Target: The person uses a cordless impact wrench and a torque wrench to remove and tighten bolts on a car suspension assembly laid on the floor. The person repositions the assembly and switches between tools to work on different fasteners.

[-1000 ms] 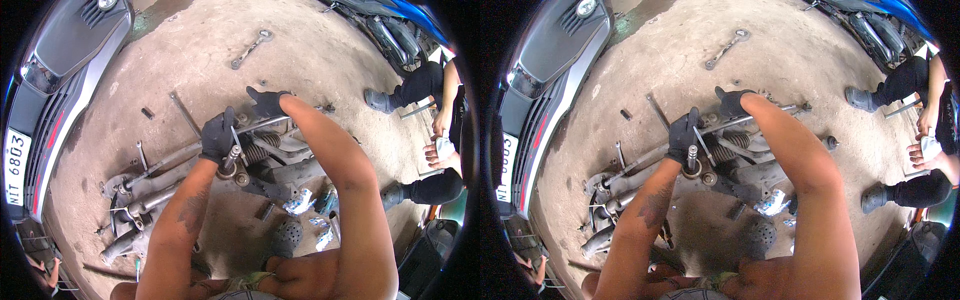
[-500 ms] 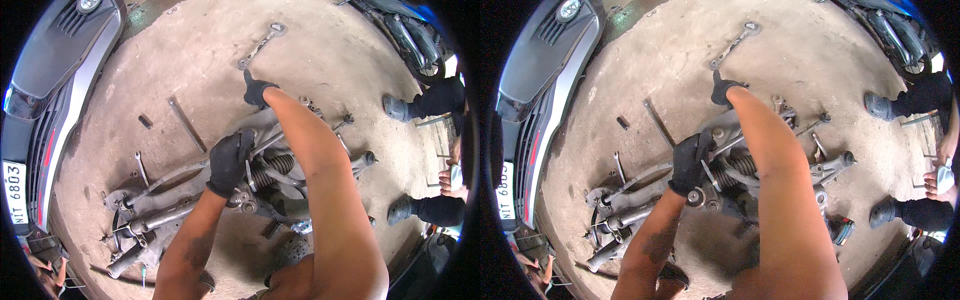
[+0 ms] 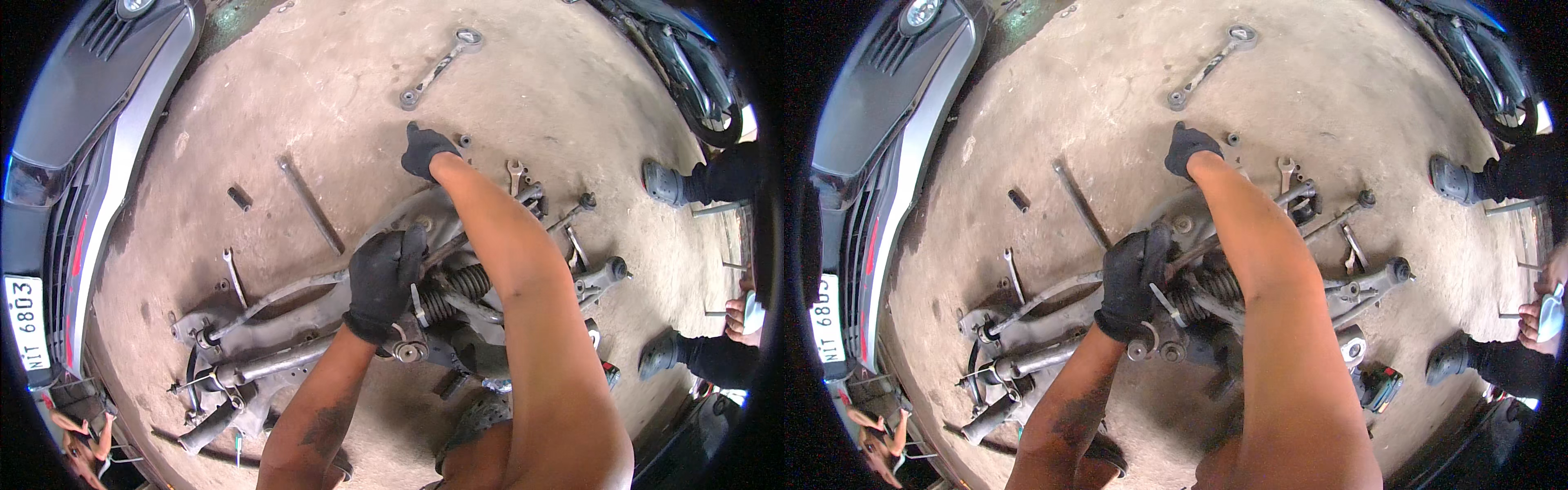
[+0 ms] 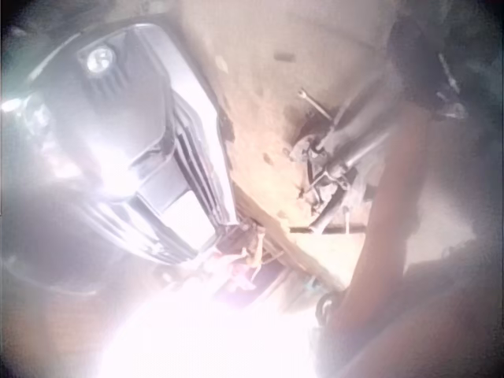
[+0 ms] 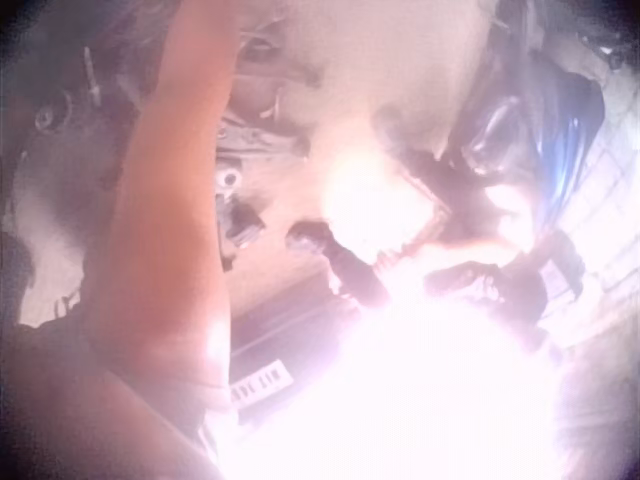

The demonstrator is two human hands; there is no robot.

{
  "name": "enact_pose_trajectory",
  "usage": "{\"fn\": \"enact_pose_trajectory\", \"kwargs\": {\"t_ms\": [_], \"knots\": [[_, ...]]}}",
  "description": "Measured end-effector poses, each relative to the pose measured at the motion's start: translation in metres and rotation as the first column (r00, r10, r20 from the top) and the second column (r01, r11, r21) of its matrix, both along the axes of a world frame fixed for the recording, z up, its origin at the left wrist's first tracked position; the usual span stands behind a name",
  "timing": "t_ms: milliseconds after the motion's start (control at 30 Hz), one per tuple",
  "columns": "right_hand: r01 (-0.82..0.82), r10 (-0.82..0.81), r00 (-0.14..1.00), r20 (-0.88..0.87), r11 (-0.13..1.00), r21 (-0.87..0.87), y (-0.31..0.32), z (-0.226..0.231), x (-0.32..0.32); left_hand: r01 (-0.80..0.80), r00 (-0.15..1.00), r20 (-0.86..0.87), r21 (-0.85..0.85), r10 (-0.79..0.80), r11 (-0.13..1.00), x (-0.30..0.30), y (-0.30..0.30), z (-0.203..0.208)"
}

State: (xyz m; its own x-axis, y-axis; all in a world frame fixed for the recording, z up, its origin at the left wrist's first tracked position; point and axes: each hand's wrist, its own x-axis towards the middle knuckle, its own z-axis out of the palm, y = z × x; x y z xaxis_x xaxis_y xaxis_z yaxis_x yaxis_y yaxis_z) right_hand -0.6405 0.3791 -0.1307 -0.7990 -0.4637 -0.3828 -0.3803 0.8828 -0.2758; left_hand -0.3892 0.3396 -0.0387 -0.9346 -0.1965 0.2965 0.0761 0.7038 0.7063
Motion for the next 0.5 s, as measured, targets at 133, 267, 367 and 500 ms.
{"fn": "enact_pose_trajectory", "kwargs": {"t_ms": [133, 267, 367, 500], "knots": [[-0.154, 0.17, 0.976, 0.14, 0.981, -0.119, 0.025, 0.044, 0.004, -0.057, 0.991, 0.133, 0.198, 0.03, 0.979, 0.002, -0.004, 0.002], [-0.468, 0.453, 0.882, 0.132, 0.874, 0.129, 0.087, 0.073, -0.006, -0.07, 0.997, 0.022, 0.119, 0.068, 0.99, -0.001, 0.005, 0.008], [-0.497, 0.441, 0.865, 0.239, 0.818, 0.29, 0.124, 0.104, 0.007, -0.122, 0.992, 0.033, -0.005, 0.122, 0.992, -0.001, 0.003, 0.01], [-0.614, 0.484, 0.785, 0.387, 0.692, 0.38, 0.148, 0.114, 0.045, -0.149, 0.962, 0.233, 0.008, 0.143, 0.989, 0.0, -0.001, 0.022]]}}
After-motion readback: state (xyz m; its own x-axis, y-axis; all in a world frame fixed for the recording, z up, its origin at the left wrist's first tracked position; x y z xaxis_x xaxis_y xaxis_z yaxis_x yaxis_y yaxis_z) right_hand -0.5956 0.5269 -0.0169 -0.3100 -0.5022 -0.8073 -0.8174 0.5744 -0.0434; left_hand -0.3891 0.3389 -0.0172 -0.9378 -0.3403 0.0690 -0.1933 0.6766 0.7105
